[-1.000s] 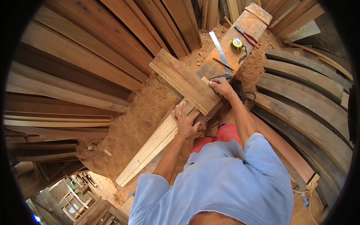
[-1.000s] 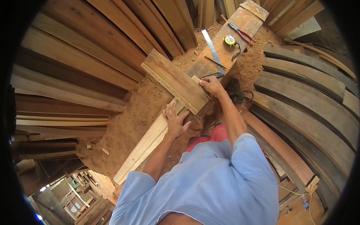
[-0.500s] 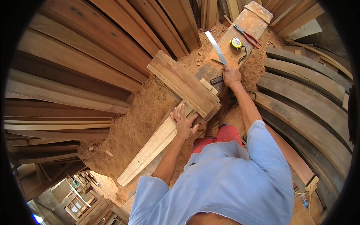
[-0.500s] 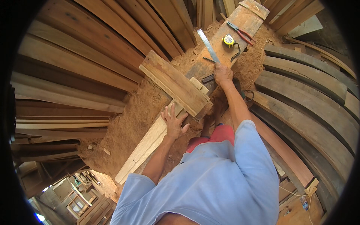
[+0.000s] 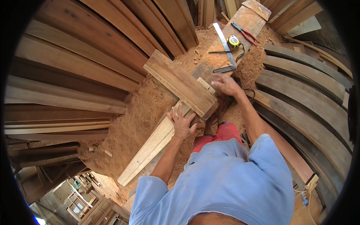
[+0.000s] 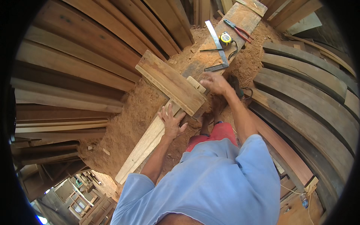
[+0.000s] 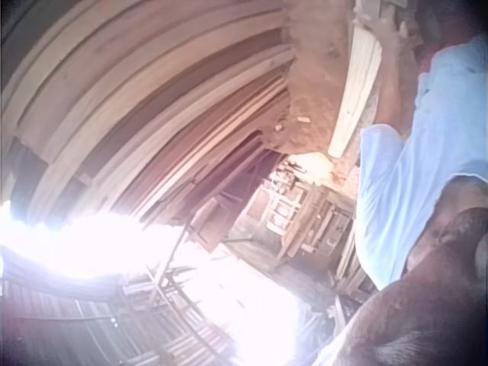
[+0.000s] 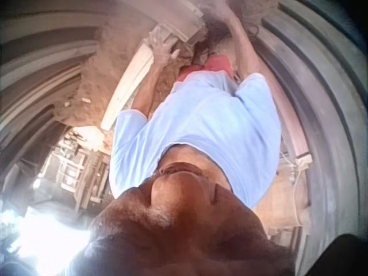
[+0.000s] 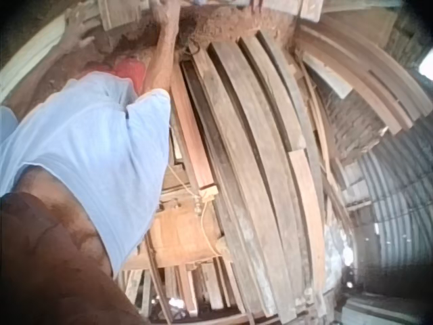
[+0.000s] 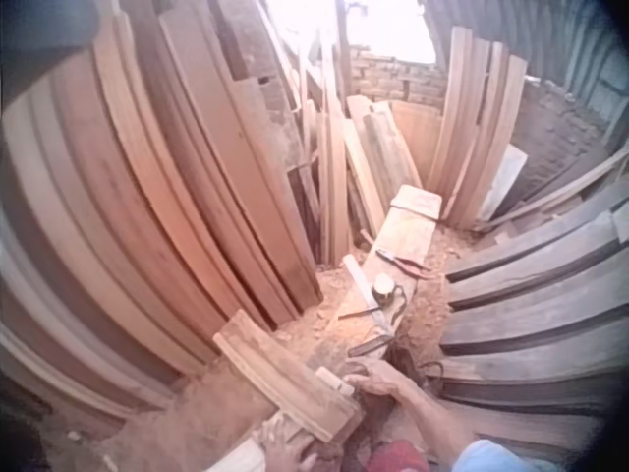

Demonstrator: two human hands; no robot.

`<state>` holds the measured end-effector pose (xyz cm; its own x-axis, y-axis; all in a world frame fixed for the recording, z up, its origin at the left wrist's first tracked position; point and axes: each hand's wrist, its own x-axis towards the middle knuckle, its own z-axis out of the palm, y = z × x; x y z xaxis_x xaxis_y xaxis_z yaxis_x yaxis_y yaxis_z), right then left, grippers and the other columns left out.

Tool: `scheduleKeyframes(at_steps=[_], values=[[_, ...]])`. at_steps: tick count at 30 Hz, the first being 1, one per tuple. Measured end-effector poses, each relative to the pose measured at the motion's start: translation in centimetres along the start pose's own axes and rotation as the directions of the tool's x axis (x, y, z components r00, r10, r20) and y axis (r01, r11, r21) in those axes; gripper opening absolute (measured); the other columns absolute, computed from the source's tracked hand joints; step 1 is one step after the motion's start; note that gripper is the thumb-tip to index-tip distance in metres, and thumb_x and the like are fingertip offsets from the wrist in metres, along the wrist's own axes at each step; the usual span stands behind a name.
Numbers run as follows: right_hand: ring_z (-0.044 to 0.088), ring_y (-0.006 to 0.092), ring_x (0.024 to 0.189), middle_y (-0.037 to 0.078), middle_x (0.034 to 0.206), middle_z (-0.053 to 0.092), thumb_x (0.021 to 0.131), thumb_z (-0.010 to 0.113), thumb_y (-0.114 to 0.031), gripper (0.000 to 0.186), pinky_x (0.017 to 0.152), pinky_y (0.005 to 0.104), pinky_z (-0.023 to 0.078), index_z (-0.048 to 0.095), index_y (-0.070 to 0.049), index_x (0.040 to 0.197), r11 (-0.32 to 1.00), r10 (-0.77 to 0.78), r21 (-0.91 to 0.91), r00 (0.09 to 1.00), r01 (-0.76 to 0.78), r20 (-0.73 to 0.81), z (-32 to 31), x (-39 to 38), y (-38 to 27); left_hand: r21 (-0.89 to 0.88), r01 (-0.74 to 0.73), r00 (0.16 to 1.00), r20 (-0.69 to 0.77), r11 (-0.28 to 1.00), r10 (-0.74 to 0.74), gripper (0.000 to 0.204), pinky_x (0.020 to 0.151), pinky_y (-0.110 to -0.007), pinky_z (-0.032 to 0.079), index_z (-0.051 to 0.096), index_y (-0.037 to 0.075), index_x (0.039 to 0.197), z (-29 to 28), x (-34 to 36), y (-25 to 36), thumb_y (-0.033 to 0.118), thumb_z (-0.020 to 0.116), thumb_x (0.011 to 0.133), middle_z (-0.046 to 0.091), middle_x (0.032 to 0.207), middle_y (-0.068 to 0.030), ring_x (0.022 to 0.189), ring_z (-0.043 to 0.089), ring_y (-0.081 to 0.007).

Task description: The person selects a long wooden plank from a stack and places it on a workbench. They measure the plank with a tape measure and mark it with a pencil. Using a circular saw, the person cuts the plank at the marked line. They then use a square ruler to check the cut and measure the resulting piece before placing it aside.

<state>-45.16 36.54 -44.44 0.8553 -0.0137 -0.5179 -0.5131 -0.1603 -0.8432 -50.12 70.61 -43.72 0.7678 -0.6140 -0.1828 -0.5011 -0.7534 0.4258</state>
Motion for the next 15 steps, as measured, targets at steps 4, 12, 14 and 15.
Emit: scheduleKeyframes(at_steps=[4, 12, 14, 15], values=[[0.057, 0.0311, 0.131, 0.026, 0.141, 0.058, 0.088, 0.076, -0.033, 0.076, 0.107, 0.0402, 0.046, 0.047, 0.002, 0.149, 0.995, -0.058, 0.081, 0.998, 0.06, -0.031, 4.5, -2.0, 2.6, -0.007, -0.02, 1.0, -0.002, 1.0, 0.02, 0.051, 0.112, -0.078, 0.0, 0.072, 0.03, 0.116, -0.1, 0.3, 0.0, 0.034, 0.085, 0.066, 0.016, 0.166, -0.0228, 0.149, 0.001, -0.0534], [0.06, 0.0284, 0.123, 0.022, 0.139, 0.06, 0.084, 0.078, -0.031, 0.077, 0.104, 0.0379, 0.046, 0.05, 0.004, 0.147, 0.982, -0.047, 0.177, 0.992, 0.068, -0.118, 5.8, -1.6, 3.8, 0.03, 0.003, 1.0, 0.03, 1.0, -0.004, 0.071, 0.115, -0.073, 0.004, 0.063, 0.026, 0.133, -0.8, 0.7, 0.2, 0.04, 0.085, 0.067, 0.017, 0.164, -0.0255, 0.148, 0.007, -0.0537], [0.06, 0.0301, 0.125, 0.023, 0.14, 0.06, 0.083, 0.078, -0.03, 0.076, 0.107, 0.0384, 0.045, 0.052, 0.004, 0.145, 0.983, -0.022, 0.179, 0.992, 0.044, -0.121, 5.8, -1.5, 3.8, 0.045, 0.072, 0.997, 0.013, 0.996, -0.072, 0.083, 0.117, -0.07, 0.006, 0.057, 0.023, 0.14, -1.3, 1.0, 0.5, 0.043, 0.086, 0.065, 0.017, 0.163, -0.028, 0.148, 0.01, -0.0532], [0.06, 0.03, 0.125, 0.023, 0.14, 0.06, 0.083, 0.078, -0.03, 0.075, 0.106, 0.0384, 0.046, 0.053, 0.004, 0.144, 0.982, -0.015, 0.185, 0.993, 0.037, -0.121, 5.8, -1.5, 3.6, 0.048, 0.13, 0.992, -0.007, 0.99, -0.129, 0.088, 0.117, -0.069, 0.007, 0.054, 0.022, 0.142, -1.8, 1.3, 0.8, 0.045, 0.086, 0.063, 0.018, 0.162, -0.0293, 0.148, 0.012, -0.0527]])
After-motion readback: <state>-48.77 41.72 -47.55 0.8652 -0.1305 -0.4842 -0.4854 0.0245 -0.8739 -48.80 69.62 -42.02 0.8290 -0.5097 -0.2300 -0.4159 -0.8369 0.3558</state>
